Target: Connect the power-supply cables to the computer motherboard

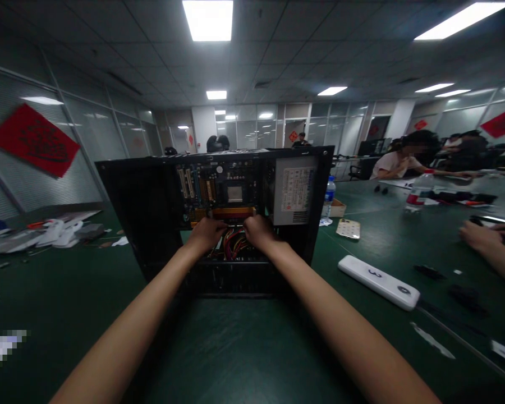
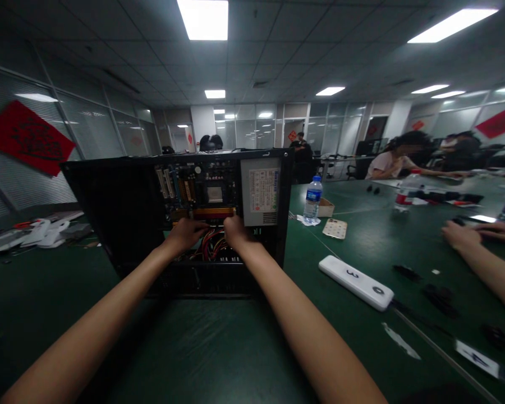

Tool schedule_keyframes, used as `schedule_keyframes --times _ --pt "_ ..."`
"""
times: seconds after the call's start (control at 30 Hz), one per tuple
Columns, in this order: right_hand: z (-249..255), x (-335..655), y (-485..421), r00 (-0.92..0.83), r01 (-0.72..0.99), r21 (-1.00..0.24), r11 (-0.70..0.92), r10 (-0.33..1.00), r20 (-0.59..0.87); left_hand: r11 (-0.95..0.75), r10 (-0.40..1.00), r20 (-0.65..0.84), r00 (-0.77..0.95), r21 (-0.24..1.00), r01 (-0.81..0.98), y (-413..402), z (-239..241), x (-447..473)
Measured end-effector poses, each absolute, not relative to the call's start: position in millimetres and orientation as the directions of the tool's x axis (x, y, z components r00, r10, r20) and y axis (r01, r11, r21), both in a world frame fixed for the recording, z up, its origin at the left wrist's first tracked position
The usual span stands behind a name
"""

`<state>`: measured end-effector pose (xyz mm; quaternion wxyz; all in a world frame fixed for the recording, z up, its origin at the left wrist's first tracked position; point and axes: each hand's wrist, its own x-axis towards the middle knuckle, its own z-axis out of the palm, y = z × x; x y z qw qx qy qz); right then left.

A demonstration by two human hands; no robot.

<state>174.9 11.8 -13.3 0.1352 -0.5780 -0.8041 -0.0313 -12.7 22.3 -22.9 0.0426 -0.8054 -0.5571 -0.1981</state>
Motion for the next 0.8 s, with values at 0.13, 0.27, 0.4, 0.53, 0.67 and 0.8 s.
schedule_keyframes --times 0.13,0.27,0.4,0.53,0.67,0.8 --pt "-12.3 174.6 9.6 -0.288 0.939 -0.113 0.324 0.923 0.256 -0.350 0.887 0.364 0.285 0.125 0.928 17.4 -19.5 -9.3" --pt "-12.1 175.1 9.0 -0.289 0.936 -0.125 0.328 0.922 0.259 -0.304 0.894 0.370 0.254 0.083 0.949 12.2 -16.8 -5.6" --pt "-14.3 175.5 11.9 -0.286 0.936 -0.131 0.328 0.922 0.262 -0.297 0.899 0.362 0.248 0.087 0.951 12.9 -17.8 -5.8" --pt "-15.1 176.5 13.2 -0.295 0.934 -0.128 0.335 0.920 0.258 -0.319 0.902 0.341 0.267 0.107 0.942 16.8 -19.6 -8.3" --pt "-14.8 177.5 11.7 -0.295 0.935 -0.121 0.334 0.920 0.257 -0.315 0.903 0.340 0.261 0.111 0.943 16.9 -19.1 -8.6" --pt "-15.3 176.9 11.2 -0.292 0.938 -0.110 0.328 0.922 0.255 -0.309 0.905 0.337 0.258 0.107 0.945 15.3 -17.8 -8.1"
